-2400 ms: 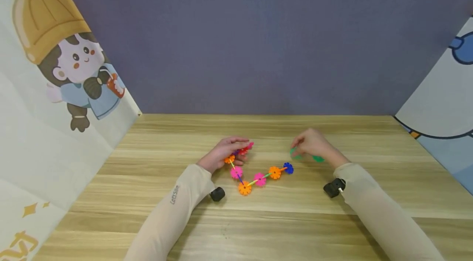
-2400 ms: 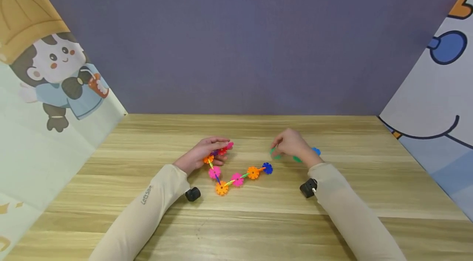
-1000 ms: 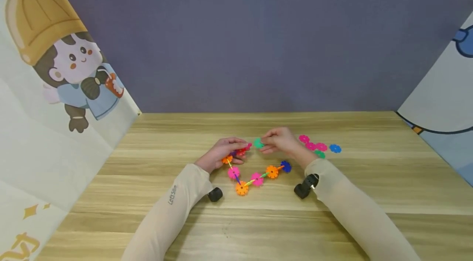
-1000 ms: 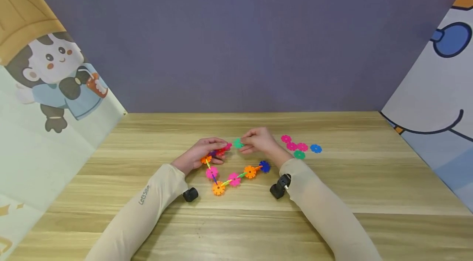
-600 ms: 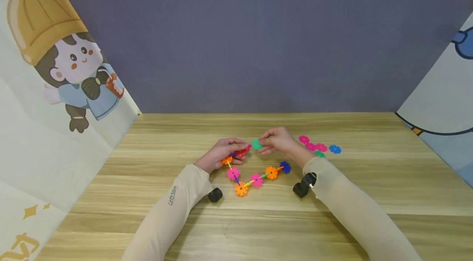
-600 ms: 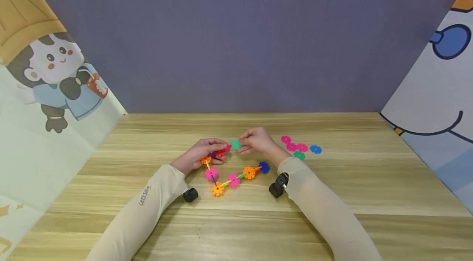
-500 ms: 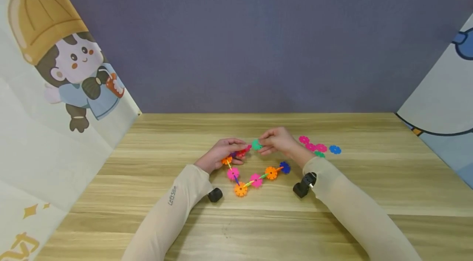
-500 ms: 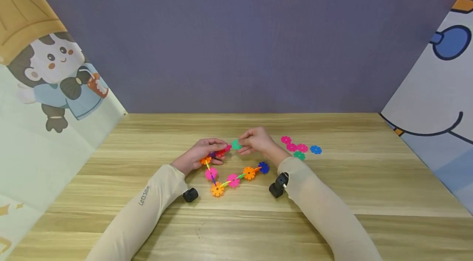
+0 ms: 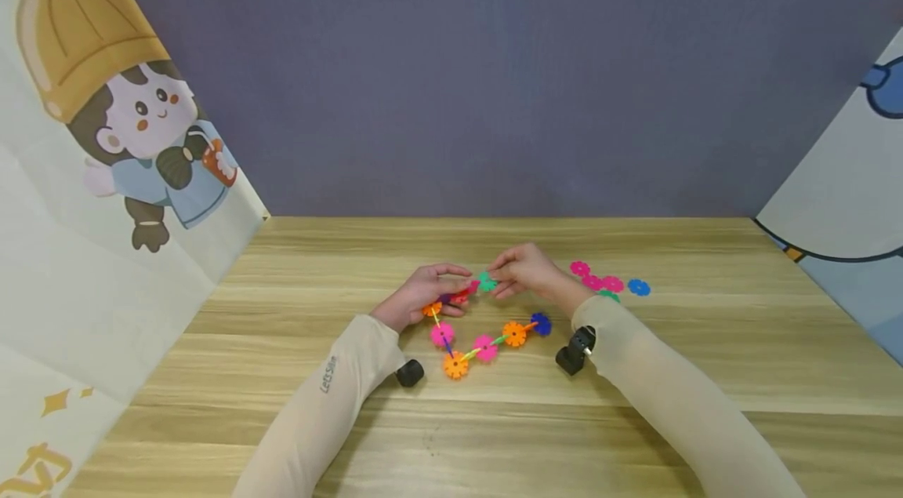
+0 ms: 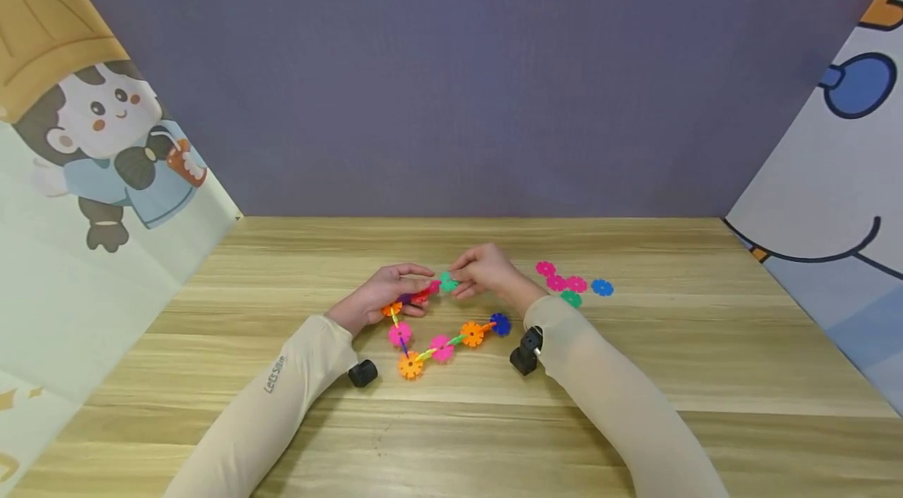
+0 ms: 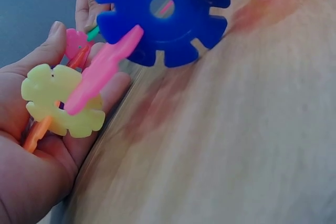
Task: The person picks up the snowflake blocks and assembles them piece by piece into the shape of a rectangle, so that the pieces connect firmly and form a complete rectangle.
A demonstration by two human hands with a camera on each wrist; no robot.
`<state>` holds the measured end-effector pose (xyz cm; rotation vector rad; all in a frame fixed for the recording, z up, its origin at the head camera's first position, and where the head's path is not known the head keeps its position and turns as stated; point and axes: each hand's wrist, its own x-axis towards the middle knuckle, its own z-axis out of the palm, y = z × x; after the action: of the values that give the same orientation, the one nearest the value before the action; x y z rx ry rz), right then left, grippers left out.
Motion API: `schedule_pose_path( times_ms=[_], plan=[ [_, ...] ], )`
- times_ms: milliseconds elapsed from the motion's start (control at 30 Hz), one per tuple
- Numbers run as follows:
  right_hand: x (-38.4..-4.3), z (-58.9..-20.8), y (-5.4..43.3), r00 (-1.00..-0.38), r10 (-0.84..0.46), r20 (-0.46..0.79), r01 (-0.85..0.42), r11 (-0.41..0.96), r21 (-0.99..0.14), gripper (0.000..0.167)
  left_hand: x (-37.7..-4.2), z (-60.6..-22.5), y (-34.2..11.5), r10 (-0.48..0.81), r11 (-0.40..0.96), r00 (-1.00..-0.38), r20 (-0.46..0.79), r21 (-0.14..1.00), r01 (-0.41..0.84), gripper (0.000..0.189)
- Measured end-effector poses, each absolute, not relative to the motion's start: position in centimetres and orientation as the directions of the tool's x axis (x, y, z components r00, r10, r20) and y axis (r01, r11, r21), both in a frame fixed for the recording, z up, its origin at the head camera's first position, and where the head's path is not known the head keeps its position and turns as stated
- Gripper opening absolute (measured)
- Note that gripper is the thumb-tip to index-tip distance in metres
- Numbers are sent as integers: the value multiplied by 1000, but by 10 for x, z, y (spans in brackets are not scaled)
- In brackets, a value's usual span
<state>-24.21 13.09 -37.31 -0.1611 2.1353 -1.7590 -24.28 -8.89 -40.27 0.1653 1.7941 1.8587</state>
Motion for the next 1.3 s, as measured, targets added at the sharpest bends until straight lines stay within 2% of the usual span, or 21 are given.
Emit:
schedule_pose_path(
  times_ms=[333, 600, 900, 1133, 1300],
  plan=[
    [-243, -375, 123, -938, -276, -209, 156, 202, -967, 25, -243, -405, -91, 446, 38, -862, -240, 968, -249, 41],
    [-234, -373, 113, -951, -249, -185, 114, 274, -955, 21, -239, -407, -94, 443, 53, -863, -244, 968, -246, 41],
    [-237, -372, 121, -915, -352, -195, 86, 303, -949, 26, -237, -407, -94, 448, 75, -867, -219, 975, -207, 42],
    [-243, -371, 144, -894, -422, -150, 38, 263, -964, 33, -238, -407, -94, 430, 66, -874, -225, 974, -218, 42],
    [-244, -366, 170, -904, -410, -124, 22, 243, -970, 41, -239, -403, -94, 504, 125, -835, -220, 975, -182, 43]
  ],
)
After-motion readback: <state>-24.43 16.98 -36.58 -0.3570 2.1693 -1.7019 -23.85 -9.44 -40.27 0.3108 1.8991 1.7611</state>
